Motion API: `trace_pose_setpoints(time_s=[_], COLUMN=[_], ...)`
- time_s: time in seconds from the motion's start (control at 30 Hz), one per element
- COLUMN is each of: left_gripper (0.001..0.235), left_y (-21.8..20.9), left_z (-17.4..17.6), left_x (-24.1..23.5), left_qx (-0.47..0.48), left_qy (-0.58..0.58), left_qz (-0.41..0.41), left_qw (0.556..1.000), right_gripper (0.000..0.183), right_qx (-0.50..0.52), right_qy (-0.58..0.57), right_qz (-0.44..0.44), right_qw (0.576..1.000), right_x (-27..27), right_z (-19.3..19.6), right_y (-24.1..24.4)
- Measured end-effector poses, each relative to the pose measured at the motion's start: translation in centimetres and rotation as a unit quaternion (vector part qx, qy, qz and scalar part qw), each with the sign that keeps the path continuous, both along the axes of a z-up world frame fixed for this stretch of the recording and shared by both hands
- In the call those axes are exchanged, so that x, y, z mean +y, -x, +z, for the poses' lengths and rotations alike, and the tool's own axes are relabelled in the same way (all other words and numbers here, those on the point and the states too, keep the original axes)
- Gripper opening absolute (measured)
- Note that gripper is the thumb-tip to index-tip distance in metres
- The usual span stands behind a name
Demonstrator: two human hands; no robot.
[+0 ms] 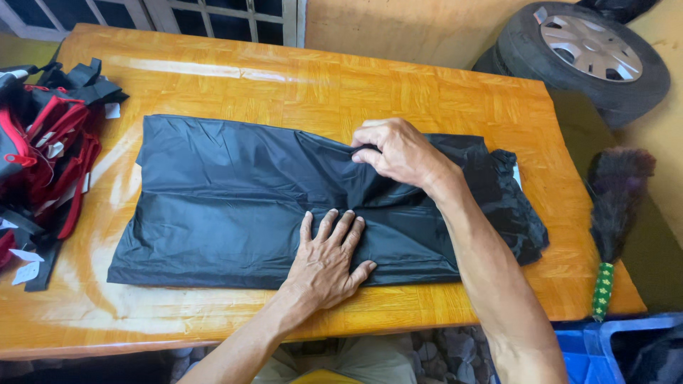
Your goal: The person takes a black fabric item from a blue bin and places it on a wooden table. They use a feather duster to brush the fabric, then fold it multiple times by hand, smoothing it out after each fold until it is compact.
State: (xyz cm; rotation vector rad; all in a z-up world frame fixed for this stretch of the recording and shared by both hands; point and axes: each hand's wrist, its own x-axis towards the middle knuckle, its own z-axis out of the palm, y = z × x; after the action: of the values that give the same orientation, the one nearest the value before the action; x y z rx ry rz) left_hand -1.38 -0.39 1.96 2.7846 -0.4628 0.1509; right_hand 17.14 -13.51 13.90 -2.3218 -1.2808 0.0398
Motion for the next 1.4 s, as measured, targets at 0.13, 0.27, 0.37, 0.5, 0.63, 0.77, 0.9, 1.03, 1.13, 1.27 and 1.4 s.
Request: trace_pose_setpoints(time_s=[0.13, 0.27, 0.37, 0.5, 0.63, 0.77, 0.9, 1.03, 1.13, 1.27, 1.4], left_gripper=[0.076, 0.076, 0.075, 0.070, 0.038, 0.012, 0.023, 0.024, 0.024, 0.063, 0.070], left_y=[0.0, 0.1, 0.2, -0.3, -0.6, -0.2, 2.5, 3.0, 2.8, 3.5, 3.2], left_z=[0.0, -0.1, 0.6, -3.0, -6.8, -10.3, -3.8, -2.8, -3.2, -1.9, -3.2], left_x=[0.0, 0.2, 0.6, 0.1, -0.1, 0.5, 2.9, 3.4, 3.5, 3.6, 3.7], left_qx=[-0.006, -0.025, -0.029, 0.020, -0.072, -0.260, -0.260, -0.278, -0.253, -0.150, -0.091], left_qy=[0.009, 0.015, 0.014, 0.043, 0.074, -0.135, -0.099, -0.112, -0.095, 0.042, 0.018], left_qz=[0.002, -0.002, -0.013, 0.001, -0.019, -0.100, -0.154, -0.137, -0.133, -0.058, -0.036], left_qw=[1.000, 1.000, 0.999, 0.999, 0.995, 0.951, 0.948, 0.944, 0.953, 0.986, 0.995], right_gripper=[0.006, 0.017, 0.024, 0.027, 0.015, 0.014, 0.009, 0.005, 0.008, 0.011, 0.011], right_qx=[-0.132, -0.270, -0.309, -0.337, -0.387, -0.388, -0.371, -0.371, -0.384, -0.368, -0.360], right_qy=[-0.002, 0.011, 0.000, 0.008, 0.065, 0.084, 0.093, 0.093, 0.078, 0.071, 0.070], right_qz=[0.047, 0.061, 0.076, 0.074, 0.012, -0.066, -0.083, -0.103, -0.119, -0.145, -0.162], right_qw=[0.990, 0.961, 0.948, 0.939, 0.920, 0.915, 0.920, 0.918, 0.912, 0.916, 0.916], right_x=[-1.4, -2.9, -3.4, -3.6, -2.9, -2.3, -2.7, -2.8, -2.6, -2.5, -2.0], right_z=[-0.2, -1.3, -1.8, -3.5, -4.5, -5.8, -7.7, -9.2, -10.3, -11.5, -10.9], right_y=[3.6, 6.9, 9.5, 12.9, 16.6, 18.9, 19.8, 20.2, 20.5, 20.7, 20.1])
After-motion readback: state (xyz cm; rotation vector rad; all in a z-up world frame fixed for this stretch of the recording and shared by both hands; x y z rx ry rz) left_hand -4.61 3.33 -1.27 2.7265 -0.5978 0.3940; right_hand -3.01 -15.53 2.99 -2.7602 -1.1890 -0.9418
